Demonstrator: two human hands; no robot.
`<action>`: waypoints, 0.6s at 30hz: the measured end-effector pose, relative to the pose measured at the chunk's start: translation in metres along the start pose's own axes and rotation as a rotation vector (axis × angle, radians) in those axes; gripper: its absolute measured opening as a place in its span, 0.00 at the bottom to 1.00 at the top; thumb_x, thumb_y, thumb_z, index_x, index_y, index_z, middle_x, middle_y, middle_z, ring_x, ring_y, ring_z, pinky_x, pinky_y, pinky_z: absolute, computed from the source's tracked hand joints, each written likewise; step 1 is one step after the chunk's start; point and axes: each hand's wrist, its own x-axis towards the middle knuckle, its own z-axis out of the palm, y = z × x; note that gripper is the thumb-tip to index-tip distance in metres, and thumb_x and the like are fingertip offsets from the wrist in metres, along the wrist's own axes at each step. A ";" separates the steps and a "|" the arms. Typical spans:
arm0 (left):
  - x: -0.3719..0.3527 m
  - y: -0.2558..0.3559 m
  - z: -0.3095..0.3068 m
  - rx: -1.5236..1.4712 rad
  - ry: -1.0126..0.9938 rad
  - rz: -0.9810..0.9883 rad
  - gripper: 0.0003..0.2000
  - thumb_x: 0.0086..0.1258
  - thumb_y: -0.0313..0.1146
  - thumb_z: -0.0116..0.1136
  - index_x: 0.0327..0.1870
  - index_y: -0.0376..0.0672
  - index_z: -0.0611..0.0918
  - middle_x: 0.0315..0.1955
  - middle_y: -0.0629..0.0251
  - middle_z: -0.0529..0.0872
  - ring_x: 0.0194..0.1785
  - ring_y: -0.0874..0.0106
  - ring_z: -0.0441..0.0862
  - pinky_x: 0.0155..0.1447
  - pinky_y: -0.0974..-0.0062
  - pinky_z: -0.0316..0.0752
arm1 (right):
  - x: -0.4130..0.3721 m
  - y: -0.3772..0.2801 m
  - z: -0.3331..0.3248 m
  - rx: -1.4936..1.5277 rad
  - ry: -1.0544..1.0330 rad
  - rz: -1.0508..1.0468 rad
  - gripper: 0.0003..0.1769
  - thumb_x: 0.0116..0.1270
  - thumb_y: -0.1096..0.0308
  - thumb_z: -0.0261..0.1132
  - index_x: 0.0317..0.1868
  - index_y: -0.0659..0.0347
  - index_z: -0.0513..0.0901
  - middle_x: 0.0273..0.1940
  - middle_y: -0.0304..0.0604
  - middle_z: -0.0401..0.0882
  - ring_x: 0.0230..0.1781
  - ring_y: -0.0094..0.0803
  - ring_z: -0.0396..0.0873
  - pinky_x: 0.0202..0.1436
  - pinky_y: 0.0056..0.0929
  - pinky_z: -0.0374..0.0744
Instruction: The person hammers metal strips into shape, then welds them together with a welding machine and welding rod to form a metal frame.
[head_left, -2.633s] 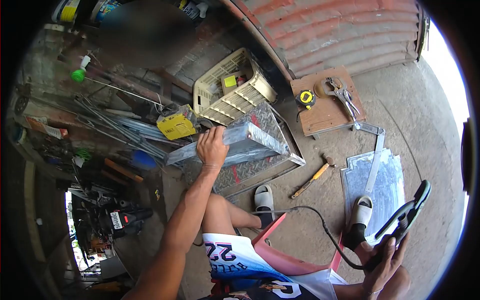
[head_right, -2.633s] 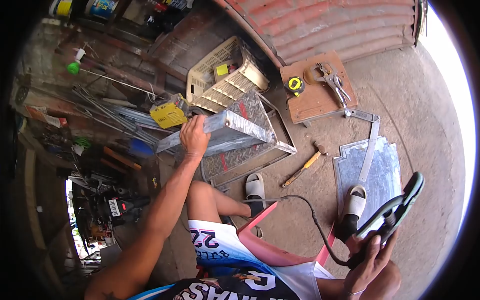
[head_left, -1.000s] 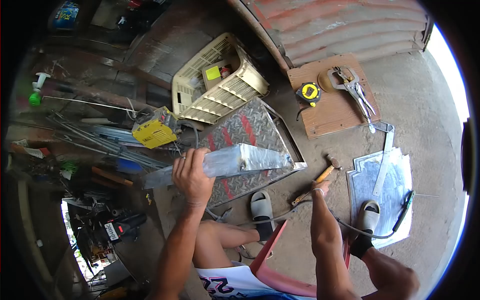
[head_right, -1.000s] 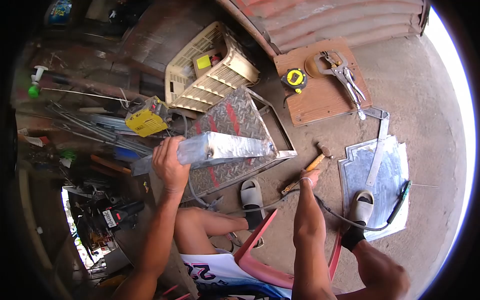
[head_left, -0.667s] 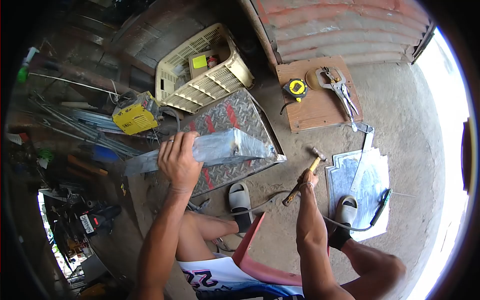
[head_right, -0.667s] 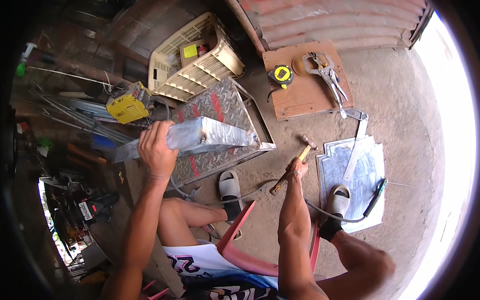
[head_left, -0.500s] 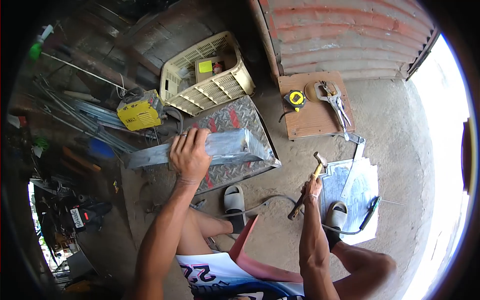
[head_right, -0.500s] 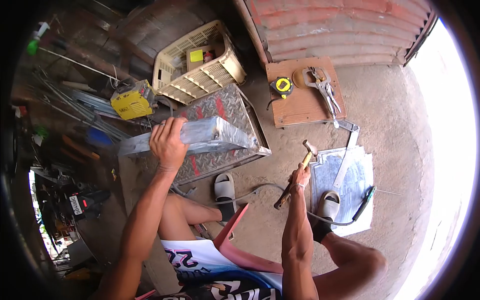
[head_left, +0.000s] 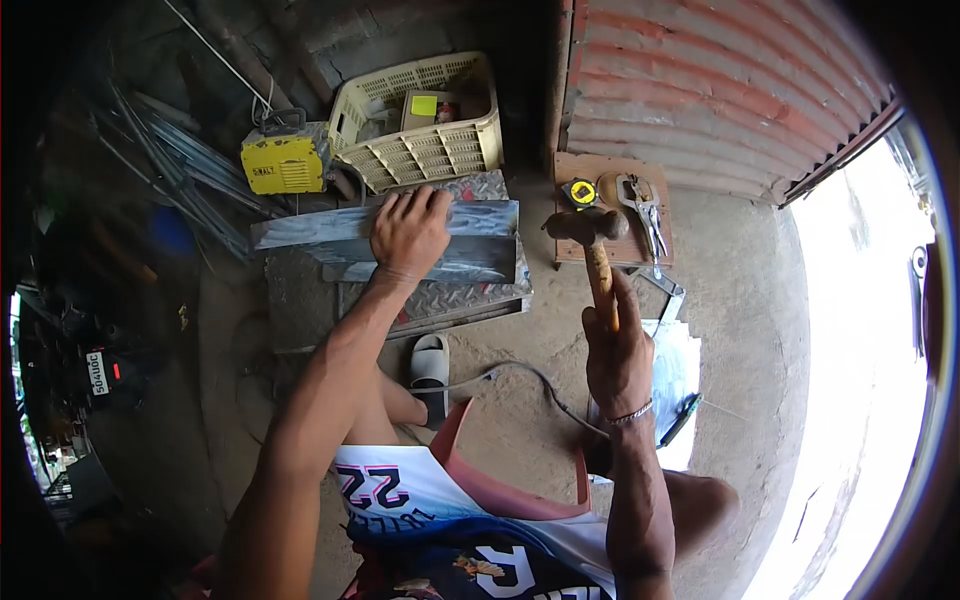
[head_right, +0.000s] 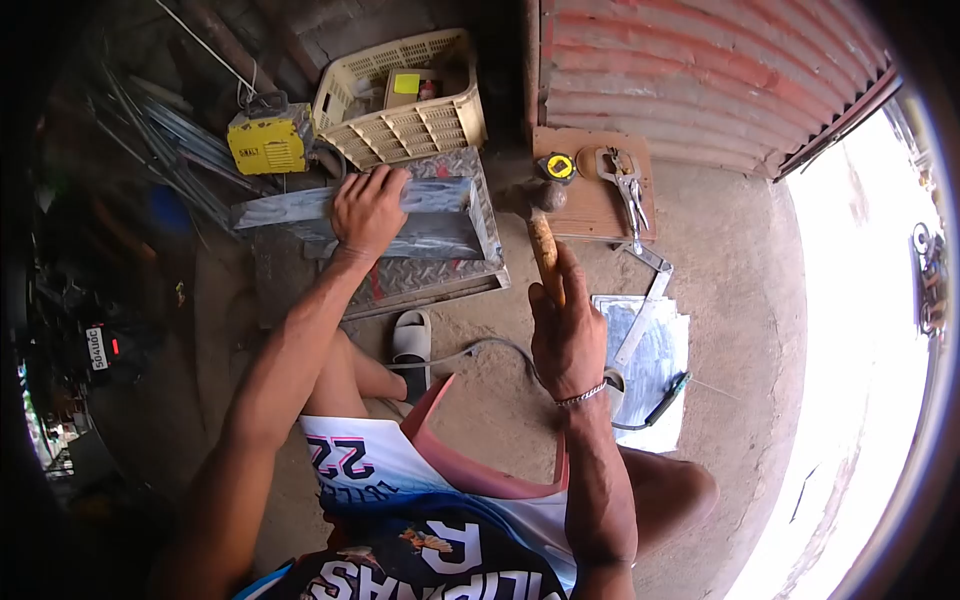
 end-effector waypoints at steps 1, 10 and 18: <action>0.000 0.000 0.000 -0.004 -0.001 -0.010 0.11 0.55 0.24 0.64 0.38 0.48 0.79 0.33 0.68 0.81 0.37 0.63 0.81 0.43 0.66 0.73 | 0.004 -0.018 -0.005 0.019 -0.051 0.063 0.29 0.75 0.68 0.60 0.74 0.51 0.66 0.43 0.58 0.86 0.39 0.51 0.86 0.38 0.44 0.83; -0.003 0.002 0.002 0.026 0.095 0.006 0.04 0.62 0.28 0.59 0.32 0.48 0.76 0.28 0.69 0.77 0.32 0.67 0.78 0.41 0.66 0.72 | 0.002 -0.047 0.004 -0.060 -0.056 -0.109 0.36 0.71 0.77 0.61 0.78 0.47 0.64 0.50 0.56 0.87 0.45 0.54 0.87 0.40 0.43 0.85; -0.004 0.002 0.003 0.052 0.095 0.000 0.02 0.66 0.32 0.60 0.36 0.50 0.79 0.29 0.69 0.78 0.34 0.67 0.80 0.42 0.66 0.73 | 0.015 -0.035 0.012 -0.261 -0.240 -0.023 0.36 0.74 0.70 0.59 0.80 0.40 0.60 0.41 0.59 0.87 0.36 0.58 0.86 0.33 0.52 0.81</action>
